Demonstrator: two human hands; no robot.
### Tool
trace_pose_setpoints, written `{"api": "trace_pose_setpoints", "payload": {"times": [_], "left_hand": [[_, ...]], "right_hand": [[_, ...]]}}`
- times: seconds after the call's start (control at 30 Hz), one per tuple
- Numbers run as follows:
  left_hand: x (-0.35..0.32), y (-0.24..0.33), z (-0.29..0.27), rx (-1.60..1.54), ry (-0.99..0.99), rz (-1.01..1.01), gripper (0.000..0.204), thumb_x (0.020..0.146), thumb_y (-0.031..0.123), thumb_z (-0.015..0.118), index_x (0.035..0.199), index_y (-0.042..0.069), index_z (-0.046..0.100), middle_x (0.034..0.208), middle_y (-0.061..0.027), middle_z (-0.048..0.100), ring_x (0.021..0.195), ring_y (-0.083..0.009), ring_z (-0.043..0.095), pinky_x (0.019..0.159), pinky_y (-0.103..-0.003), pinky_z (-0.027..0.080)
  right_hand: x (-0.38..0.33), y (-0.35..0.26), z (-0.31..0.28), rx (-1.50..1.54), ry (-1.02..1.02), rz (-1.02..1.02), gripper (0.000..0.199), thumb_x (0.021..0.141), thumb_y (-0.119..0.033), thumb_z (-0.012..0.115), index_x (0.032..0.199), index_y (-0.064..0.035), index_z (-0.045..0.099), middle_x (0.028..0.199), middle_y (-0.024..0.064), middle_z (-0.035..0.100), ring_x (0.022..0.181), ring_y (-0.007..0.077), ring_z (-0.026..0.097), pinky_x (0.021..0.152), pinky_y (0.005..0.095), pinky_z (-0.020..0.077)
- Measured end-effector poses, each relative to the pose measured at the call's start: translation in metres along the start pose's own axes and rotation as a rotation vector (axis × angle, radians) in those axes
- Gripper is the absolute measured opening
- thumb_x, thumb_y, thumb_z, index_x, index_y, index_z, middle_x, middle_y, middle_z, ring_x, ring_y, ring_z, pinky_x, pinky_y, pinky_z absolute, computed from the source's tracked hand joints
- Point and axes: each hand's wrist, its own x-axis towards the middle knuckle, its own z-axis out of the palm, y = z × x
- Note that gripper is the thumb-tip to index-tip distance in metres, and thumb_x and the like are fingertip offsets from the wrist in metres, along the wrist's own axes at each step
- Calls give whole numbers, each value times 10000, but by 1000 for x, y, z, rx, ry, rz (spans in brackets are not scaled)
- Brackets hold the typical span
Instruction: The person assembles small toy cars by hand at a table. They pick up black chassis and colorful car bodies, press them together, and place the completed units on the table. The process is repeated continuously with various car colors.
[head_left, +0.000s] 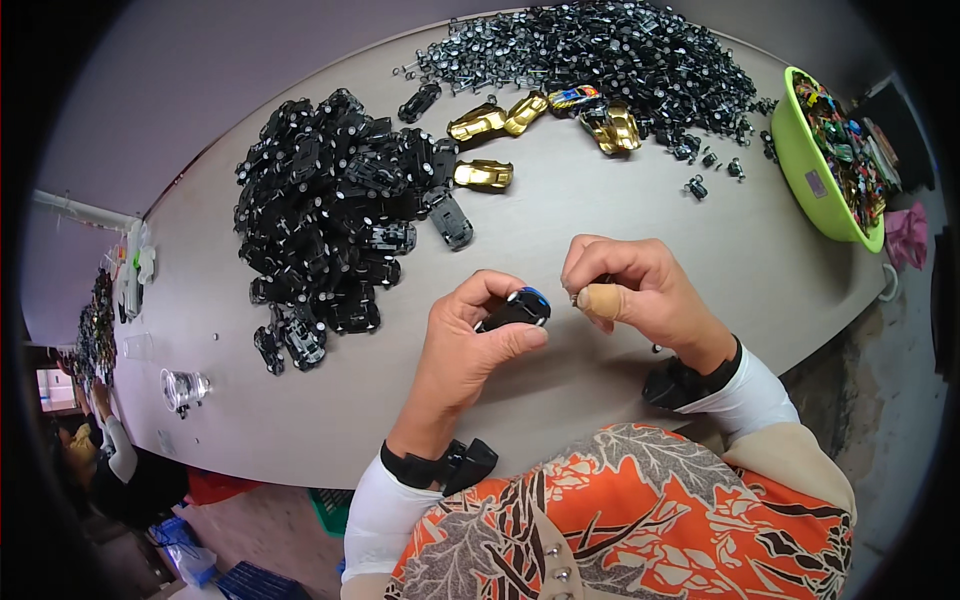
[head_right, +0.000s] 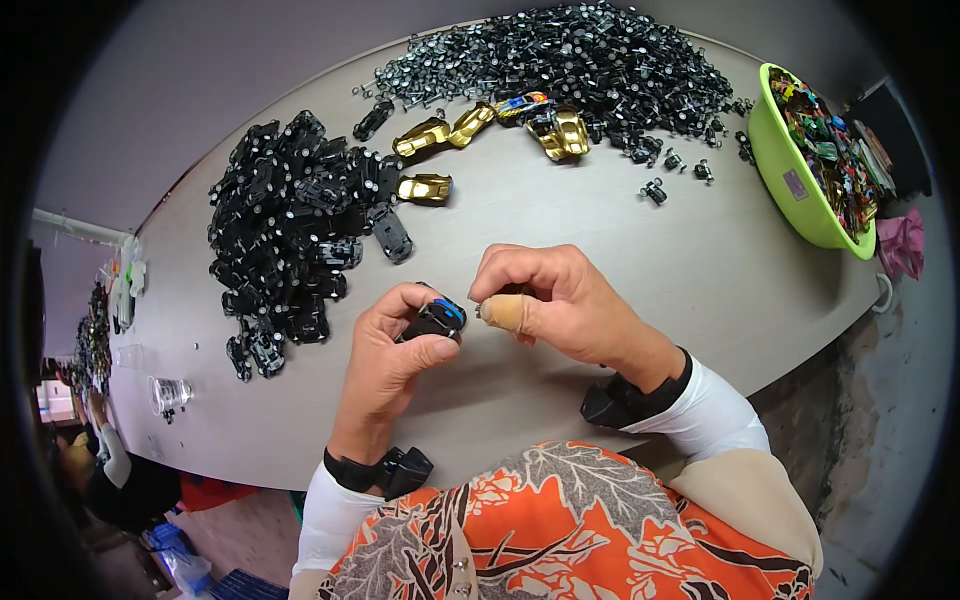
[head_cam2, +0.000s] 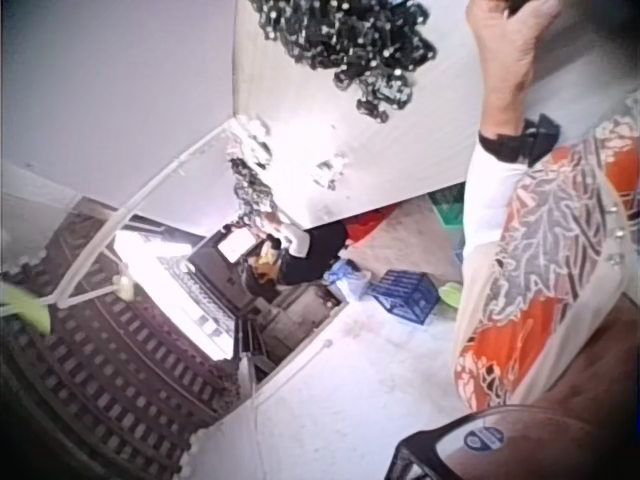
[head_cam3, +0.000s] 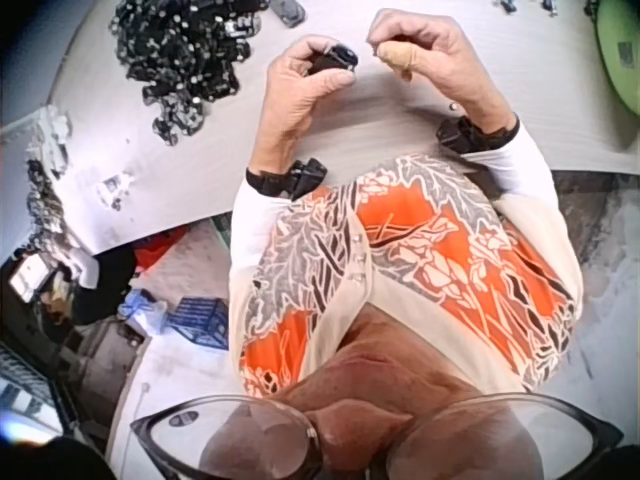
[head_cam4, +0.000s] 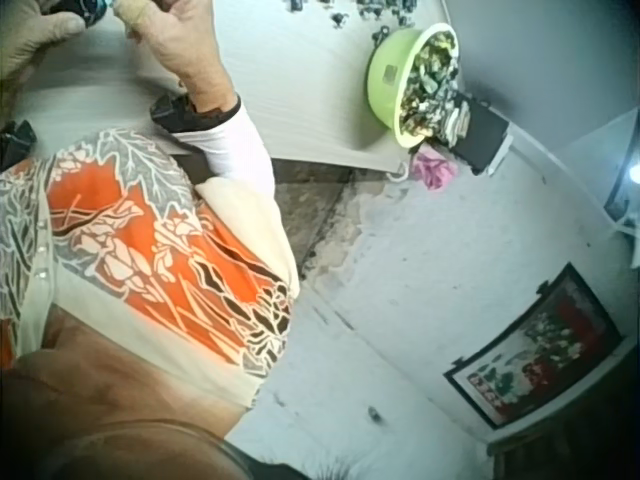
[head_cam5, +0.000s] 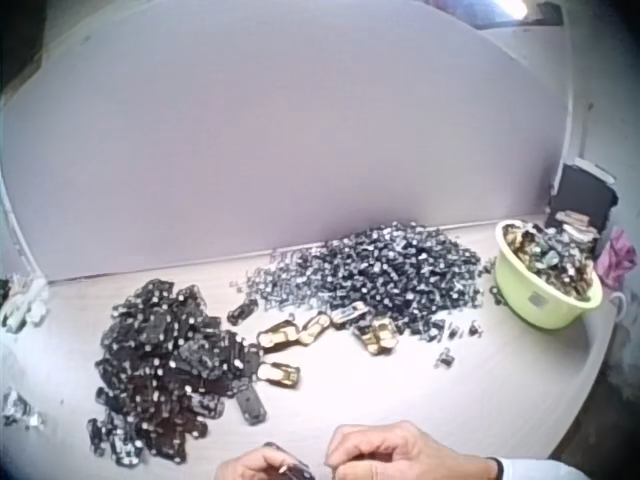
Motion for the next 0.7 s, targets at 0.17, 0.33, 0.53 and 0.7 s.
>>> {"api": "trace_pose_setpoints", "payload": {"times": [0.17,0.33,0.53,0.7], "left_hand": [[-2,2,2,-2,-71,-66,266,675,45,754,887,29,595,837,12,590,726,-46,530,657,-175,435],[-2,2,0,45,-125,-76,231,702,76,743,886,36,610,786,36,578,699,-30,504,635,-175,418],[-1,0,0,121,-147,-45,206,724,91,732,882,37,610,750,50,564,675,-21,485,610,-171,399],[-4,-2,7,261,-90,-29,183,730,59,710,867,24,595,732,51,552,668,-20,463,594,-180,392]], "right_hand": [[1,4,0,10,-101,78,88,821,-56,609,900,-19,610,786,-10,538,620,27,481,501,174,397],[-1,5,-1,91,-105,204,127,794,-58,653,885,6,593,824,20,520,604,60,471,497,195,380],[-1,3,1,68,-85,222,114,792,-60,651,872,0,597,783,13,537,581,62,483,496,196,391],[1,20,5,-426,-19,-174,100,748,10,605,847,4,593,722,46,571,575,135,519,518,255,403]]}}
